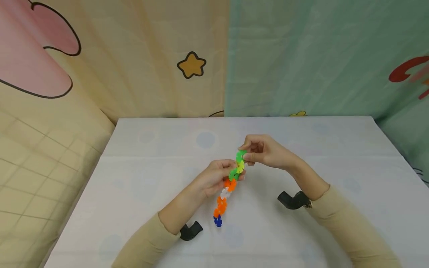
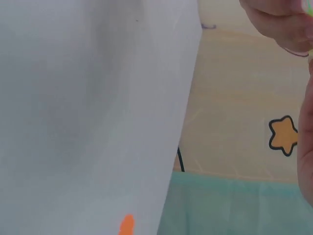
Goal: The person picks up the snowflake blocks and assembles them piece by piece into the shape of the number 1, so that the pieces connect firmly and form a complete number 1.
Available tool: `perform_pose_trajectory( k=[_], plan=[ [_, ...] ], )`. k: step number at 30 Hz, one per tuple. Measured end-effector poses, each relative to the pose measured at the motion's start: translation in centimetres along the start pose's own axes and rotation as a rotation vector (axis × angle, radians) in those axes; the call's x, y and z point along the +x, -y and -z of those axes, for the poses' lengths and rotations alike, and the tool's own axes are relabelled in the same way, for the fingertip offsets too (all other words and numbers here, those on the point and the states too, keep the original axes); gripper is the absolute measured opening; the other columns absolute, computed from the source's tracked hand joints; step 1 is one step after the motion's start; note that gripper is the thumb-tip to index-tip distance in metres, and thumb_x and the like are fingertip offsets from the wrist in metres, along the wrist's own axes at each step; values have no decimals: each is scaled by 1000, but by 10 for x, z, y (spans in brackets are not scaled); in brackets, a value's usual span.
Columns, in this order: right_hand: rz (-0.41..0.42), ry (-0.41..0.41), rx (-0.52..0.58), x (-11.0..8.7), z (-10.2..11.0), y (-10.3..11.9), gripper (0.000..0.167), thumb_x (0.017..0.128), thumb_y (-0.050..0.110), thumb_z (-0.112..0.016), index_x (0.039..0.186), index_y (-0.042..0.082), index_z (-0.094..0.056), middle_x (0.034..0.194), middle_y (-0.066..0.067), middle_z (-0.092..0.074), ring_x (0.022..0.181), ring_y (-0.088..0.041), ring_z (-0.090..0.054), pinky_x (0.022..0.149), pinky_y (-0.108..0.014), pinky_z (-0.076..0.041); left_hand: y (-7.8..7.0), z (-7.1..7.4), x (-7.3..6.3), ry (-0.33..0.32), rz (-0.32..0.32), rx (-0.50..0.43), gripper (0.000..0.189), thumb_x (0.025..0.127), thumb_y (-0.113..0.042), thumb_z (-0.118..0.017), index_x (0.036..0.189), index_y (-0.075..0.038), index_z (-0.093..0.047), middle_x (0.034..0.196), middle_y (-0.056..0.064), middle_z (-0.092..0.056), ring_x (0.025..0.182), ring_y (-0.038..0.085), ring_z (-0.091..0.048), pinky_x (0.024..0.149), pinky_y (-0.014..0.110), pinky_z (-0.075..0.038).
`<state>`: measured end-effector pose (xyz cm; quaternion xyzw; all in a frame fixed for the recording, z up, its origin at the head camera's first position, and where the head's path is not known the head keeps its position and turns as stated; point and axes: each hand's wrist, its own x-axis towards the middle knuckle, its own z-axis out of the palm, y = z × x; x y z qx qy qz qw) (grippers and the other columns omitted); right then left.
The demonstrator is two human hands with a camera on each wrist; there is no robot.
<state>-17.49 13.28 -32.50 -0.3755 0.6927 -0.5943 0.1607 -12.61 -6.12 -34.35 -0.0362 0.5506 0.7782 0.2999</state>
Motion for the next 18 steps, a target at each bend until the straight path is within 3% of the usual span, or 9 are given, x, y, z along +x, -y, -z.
perform_pose_trajectory(
  k=[4, 6, 12, 18],
  plan=[
    [1, -159, 9, 2, -14, -7, 14, 89, -10, -53, 102, -11, -51, 80, -7, -62, 62, -16, -58, 62, -27, -54, -6, 2, 1, -53, -45, 3, 31, 99, -3, -42, 123, 14, -50, 102, 13, -62, 81, 14, -64, 86, 30, -50],
    [-9, -199, 17, 0, -19, -10, 15, 89, -10, -53, 104, -11, -51, 80, -7, -62, 63, -15, -59, 63, -27, -54, -7, 4, 2, -60, -41, 13, 30, 99, -3, -42, 122, 14, -50, 102, 13, -62, 81, 15, -63, 85, 29, -50],
    [0, -135, 3, -5, -18, -9, 13, 89, -12, -51, 102, -9, -52, 81, -16, -59, 60, -17, -53, 58, -24, -50, 0, 3, 4, -2, -11, 18, 30, 98, -1, -42, 122, 16, -47, 104, 13, -60, 89, 20, -63, 88, 31, -49],
    [-74, -166, 19, -6, -18, -12, 14, 90, -11, -50, 104, -10, -52, 82, -16, -61, 61, -17, -56, 59, -24, -51, 2, -1, 5, -32, -10, -18, 31, 99, -2, -41, 123, 16, -48, 107, 16, -60, 94, 22, -62, 87, 32, -49]
  ],
)
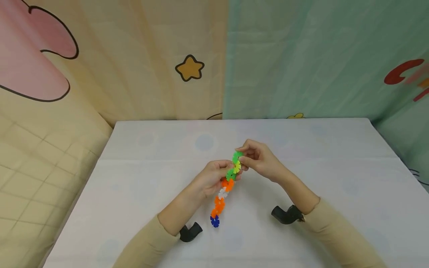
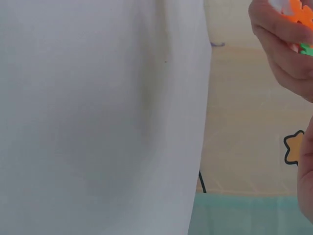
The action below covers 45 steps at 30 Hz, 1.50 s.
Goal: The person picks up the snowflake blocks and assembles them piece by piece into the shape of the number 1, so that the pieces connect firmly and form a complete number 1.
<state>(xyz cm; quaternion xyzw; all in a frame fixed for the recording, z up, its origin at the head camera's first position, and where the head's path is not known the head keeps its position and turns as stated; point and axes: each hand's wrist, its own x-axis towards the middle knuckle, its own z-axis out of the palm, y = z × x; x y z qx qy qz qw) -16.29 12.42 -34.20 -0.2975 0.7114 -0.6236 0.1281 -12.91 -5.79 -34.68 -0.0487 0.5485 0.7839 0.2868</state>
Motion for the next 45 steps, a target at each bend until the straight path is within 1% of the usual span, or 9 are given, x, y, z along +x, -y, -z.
perform_pose_trajectory(
  k=[6, 13, 15, 22, 29, 33, 39, 42, 45],
  plan=[
    [-94, -39, 57, -1, 10, -7, 24, 92, -7, -50, 115, -13, -51, 83, -5, -65, 68, -15, -63, 66, -27, -55, 3, -3, 4, 4, -24, -32, 32, 100, -6, -41, 124, 14, -48, 115, 20, -59, 87, 16, -63, 89, 33, -48],
    [-92, -64, 17, 0, 13, -10, 21, 91, -3, -55, 110, -11, -57, 91, -5, -62, 74, -15, -60, 72, -27, -54, 4, 2, 6, 76, -31, -7, 39, 102, -15, -38, 133, 8, -42, 130, 24, -50, 110, 30, -59, 96, 39, -41],
    [-88, -73, -2, 0, 13, -13, 20, 90, -3, -56, 109, -10, -59, 93, -5, -61, 76, -16, -60, 73, -28, -54, 4, 2, 6, 95, -25, 0, 41, 102, -19, -38, 135, 5, -42, 131, 23, -50, 108, 27, -60, 97, 41, -39],
    [-77, -86, -32, 0, 11, -14, 20, 89, 0, -58, 107, -8, -61, 98, -6, -62, 85, -19, -59, 76, -30, -53, -1, -2, 5, 109, -23, 54, 45, 102, -29, -37, 135, 1, -42, 123, 16, -56, 93, 17, -64, 99, 43, -39],
    [-99, -87, -36, 0, 9, -13, 21, 90, 1, -59, 108, -8, -61, 102, -8, -62, 91, -23, -57, 78, -30, -52, 0, -3, 4, 130, -38, 88, 43, 102, -32, -36, 131, -1, -41, 106, 4, -56, 96, 19, -64, 87, 33, -50],
    [-114, -83, -62, -1, 9, -14, 21, 90, 4, -60, 109, -6, -62, 104, -10, -63, 96, -25, -57, 82, -32, -51, 1, -2, 4, 147, -62, 118, 40, 102, -31, -36, 126, 0, -42, 100, 2, -54, 96, 19, -63, 86, 32, -50],
    [-158, -143, -58, 0, 18, -17, 30, 89, 10, -63, 116, -3, -60, 109, -18, -60, 96, -24, -58, 82, -29, -51, 1, -2, 6, 111, -101, 134, 48, 101, -32, -38, 134, 3, -39, 105, 4, -52, 99, 23, -63, 98, 46, -41],
    [-185, -207, -21, -1, 29, -21, 31, 89, 10, -63, 117, -3, -59, 110, -20, -59, 93, -25, -59, 79, -27, -52, 0, -2, 6, 75, -115, 147, 48, 101, -33, -39, 134, 2, -41, 111, 9, -51, 104, 27, -61, 93, 40, -46],
    [-219, -269, -8, -2, 40, -27, 27, 89, 10, -63, 114, 1, -61, 104, -12, -62, 90, -24, -60, 77, -26, -52, -1, -2, 7, 48, -124, 149, 46, 101, -33, -39, 132, 1, -45, 114, 10, -50, 106, 28, -60, 82, 30, -51]
  ],
)
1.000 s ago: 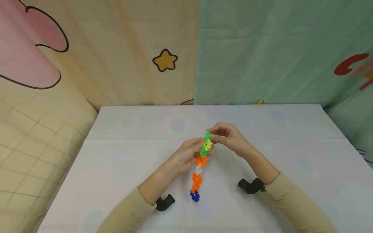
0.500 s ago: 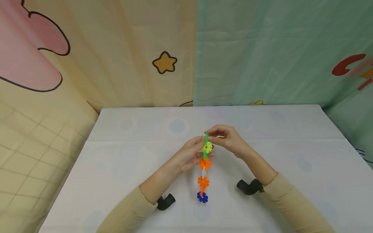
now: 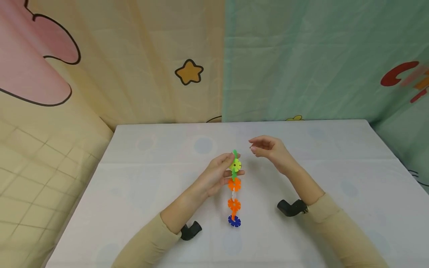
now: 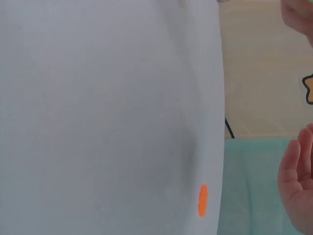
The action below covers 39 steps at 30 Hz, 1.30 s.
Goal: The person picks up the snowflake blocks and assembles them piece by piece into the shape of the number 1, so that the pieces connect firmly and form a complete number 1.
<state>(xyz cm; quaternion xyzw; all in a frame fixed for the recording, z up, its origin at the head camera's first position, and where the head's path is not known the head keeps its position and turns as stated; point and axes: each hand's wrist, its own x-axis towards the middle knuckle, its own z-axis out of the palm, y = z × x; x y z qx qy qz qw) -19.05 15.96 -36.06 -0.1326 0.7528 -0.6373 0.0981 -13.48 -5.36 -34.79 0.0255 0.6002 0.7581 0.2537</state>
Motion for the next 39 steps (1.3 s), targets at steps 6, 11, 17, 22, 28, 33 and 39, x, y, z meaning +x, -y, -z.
perform_pose_trajectory(
  k=[6, 11, 17, 22, 28, 33, 39],
  plan=[
    [-99, -62, -46, 10, 21, -10, 33, 89, 10, -62, 119, -4, -55, 92, 2, -62, 91, -21, -61, 78, -25, -52, -3, 0, 1, -55, -11, 1, 43, 100, -32, -43, 128, -1, -50, 102, 5, -53, 96, 19, -60, 70, 24, -51],
    [-216, -80, -154, 22, 30, -17, 42, 89, 10, -62, 125, -9, -50, 93, -5, -59, 85, -20, -60, 78, -27, -53, -5, 0, -1, -62, -23, 6, 42, 100, -30, -43, 128, 0, -50, 101, 4, -52, 92, 18, -59, 69, 23, -50],
    [-350, -116, -236, 35, 30, -33, 41, 86, 9, -64, 124, -4, -53, 99, -13, -58, 82, -24, -57, 73, -25, -51, -4, 2, -3, -66, -32, 3, 40, 101, -28, -42, 128, 1, -50, 107, 5, -51, 93, 18, -58, 75, 26, -52],
    [-368, -136, -272, 40, 29, -41, 40, 86, 9, -66, 121, -5, -55, 96, -14, -63, 73, -15, -61, 69, -23, -50, -3, 5, -4, -37, -55, -1, 47, 98, -34, -46, 128, 2, -50, 111, 7, -52, 93, 18, -58, 89, 39, -49],
    [-382, -158, -379, 46, 27, -45, 41, 82, 13, -72, 117, -4, -58, 91, -11, -58, 65, -10, -57, 63, -21, -48, -4, 5, -3, -29, -53, -14, 45, 98, -32, -46, 129, 1, -50, 111, 7, -51, 95, 20, -56, 87, 39, -50],
    [-353, -145, -542, 50, 25, -44, 40, 77, 17, -77, 107, -3, -60, 84, -9, -52, 62, -13, -50, 58, -22, -43, -4, 4, -1, -49, -34, -18, 41, 100, -27, -42, 130, 0, -50, 106, 5, -51, 94, 20, -56, 87, 41, -50],
    [-344, -104, -632, 53, 23, -41, 36, 76, 17, -77, 100, -4, -59, 86, -12, -53, 71, -20, -48, 58, -24, -41, -4, 5, 0, -46, -32, -22, 40, 100, -26, -44, 129, 0, -50, 99, 3, -53, 88, 16, -56, 83, 35, -52]
  ],
)
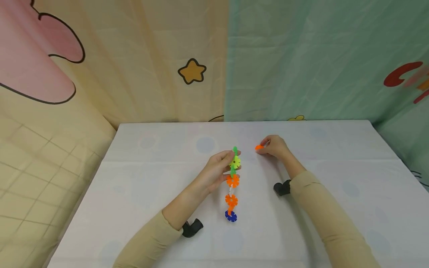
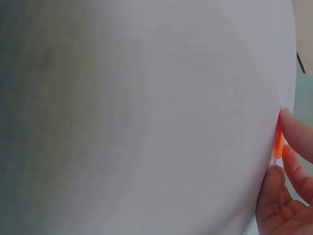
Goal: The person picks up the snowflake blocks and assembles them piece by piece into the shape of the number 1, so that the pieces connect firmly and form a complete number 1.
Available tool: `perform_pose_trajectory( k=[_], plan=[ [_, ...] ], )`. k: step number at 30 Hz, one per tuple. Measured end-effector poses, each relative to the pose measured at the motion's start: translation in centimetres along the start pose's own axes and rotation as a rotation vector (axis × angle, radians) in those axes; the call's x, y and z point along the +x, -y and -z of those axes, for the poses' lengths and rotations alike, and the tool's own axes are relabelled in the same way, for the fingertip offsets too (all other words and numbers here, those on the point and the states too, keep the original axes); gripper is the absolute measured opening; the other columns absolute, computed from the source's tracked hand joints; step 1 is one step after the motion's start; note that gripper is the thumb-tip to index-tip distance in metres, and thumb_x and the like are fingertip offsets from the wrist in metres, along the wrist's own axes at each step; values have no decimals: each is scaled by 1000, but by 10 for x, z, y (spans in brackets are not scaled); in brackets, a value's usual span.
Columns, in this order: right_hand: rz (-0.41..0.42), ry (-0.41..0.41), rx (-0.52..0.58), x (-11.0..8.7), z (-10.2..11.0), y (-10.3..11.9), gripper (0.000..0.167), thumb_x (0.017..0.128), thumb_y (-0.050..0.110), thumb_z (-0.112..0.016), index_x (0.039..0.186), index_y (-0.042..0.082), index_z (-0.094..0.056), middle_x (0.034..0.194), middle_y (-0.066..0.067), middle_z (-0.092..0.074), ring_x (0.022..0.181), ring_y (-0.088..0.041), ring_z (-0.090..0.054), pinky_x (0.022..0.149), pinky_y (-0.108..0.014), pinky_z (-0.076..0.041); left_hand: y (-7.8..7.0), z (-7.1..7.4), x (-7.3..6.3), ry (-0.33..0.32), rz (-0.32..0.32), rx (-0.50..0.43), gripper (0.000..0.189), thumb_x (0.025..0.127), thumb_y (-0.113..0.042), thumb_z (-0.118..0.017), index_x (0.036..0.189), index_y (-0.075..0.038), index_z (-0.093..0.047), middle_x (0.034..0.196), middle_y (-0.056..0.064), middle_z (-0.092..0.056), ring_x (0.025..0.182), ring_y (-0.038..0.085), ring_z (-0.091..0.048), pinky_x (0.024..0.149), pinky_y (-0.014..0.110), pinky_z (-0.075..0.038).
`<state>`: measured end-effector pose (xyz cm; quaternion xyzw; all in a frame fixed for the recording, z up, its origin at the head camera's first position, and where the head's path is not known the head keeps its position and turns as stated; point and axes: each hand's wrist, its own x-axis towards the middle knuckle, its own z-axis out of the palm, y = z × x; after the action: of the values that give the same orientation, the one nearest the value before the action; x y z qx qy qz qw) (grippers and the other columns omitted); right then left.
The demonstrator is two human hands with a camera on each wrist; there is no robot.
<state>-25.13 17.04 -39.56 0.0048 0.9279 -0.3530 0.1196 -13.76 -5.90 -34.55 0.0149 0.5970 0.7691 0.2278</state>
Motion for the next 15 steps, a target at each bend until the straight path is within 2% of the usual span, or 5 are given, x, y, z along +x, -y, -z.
perform_pose_trajectory(
  k=[3, 9, 15],
  plan=[
    [-6, 14, -26, 2, 1, 1, 38, 75, 18, -78, 99, -3, -58, 89, -13, -53, 75, -22, -48, 60, -25, -41, 0, 0, 0, -2, -3, 2, 39, 100, -26, -44, 128, 0, -50, 101, 2, -53, 87, 15, -56, 82, 33, -52],
    [-23, 42, -18, 4, 3, 1, 39, 75, 18, -78, 98, -2, -55, 88, -12, -52, 73, -21, -48, 60, -25, -41, 0, -1, 0, -10, 8, -7, 39, 100, -26, -44, 128, -1, -51, 106, 3, -53, 88, 16, -56, 87, 38, -50],
    [-71, 76, 139, 3, 6, -2, 35, 77, 9, -76, 102, -4, -54, 82, -9, -55, 61, -11, -53, 58, -20, -47, 2, -1, 2, -28, 18, -12, 38, 99, -26, -45, 127, -1, -52, 101, 2, -54, 86, 16, -56, 73, 26, -51]
  ],
)
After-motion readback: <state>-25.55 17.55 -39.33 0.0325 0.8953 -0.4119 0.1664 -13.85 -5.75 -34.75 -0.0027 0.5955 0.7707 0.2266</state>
